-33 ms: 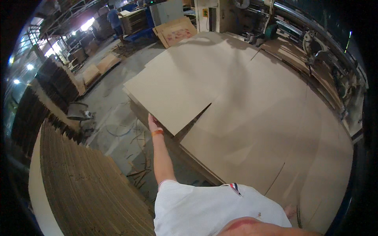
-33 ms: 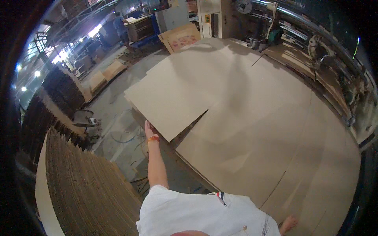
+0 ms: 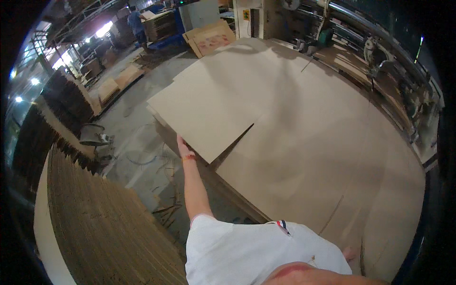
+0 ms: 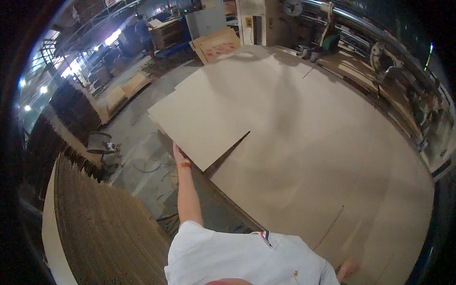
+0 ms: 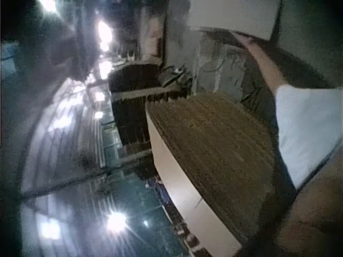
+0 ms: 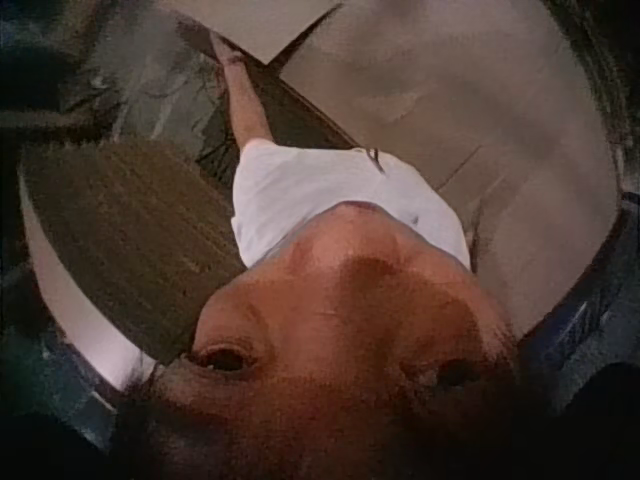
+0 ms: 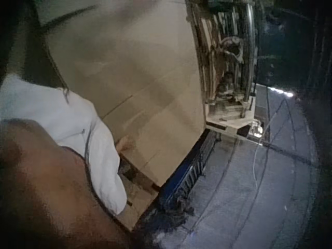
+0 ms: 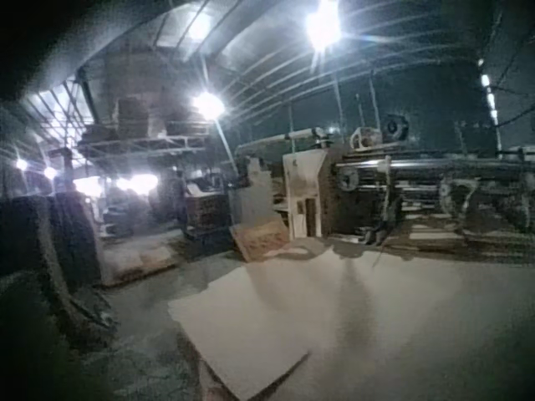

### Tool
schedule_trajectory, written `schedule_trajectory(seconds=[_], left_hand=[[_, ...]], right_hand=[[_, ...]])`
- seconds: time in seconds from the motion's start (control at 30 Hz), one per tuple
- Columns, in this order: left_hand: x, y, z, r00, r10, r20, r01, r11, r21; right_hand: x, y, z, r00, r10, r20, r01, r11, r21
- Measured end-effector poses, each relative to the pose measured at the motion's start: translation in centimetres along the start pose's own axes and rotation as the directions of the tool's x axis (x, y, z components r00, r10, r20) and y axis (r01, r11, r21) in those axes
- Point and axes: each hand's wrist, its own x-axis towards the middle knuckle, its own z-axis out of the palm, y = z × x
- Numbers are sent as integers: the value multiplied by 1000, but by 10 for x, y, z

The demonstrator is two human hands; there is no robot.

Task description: The person repeatedly picks up large flat cardboard sheets and places them onto a growing stack on a work table. The person aligns each sheet by hand and continues the stacking process throughout the clip.

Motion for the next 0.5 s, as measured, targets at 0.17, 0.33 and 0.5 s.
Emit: schedule_trajectory(seconds=[0.17, 0.33, 0.5], left_hand=[[22, 19, 45, 988, -83, 128, 73, 994, 83], [-61, 71, 112, 975, 132, 177, -185, 925, 331], [-167, 65, 110, 842, 24, 539, -403, 692, 599]], right_hand=[[-7, -18, -9, 995, 98, 25, -101, 979, 174], [-29, -75, -94, 971, 32, 238, -126, 911, 392], [58, -145, -95, 949, -312, 51, 26, 239, 971]])
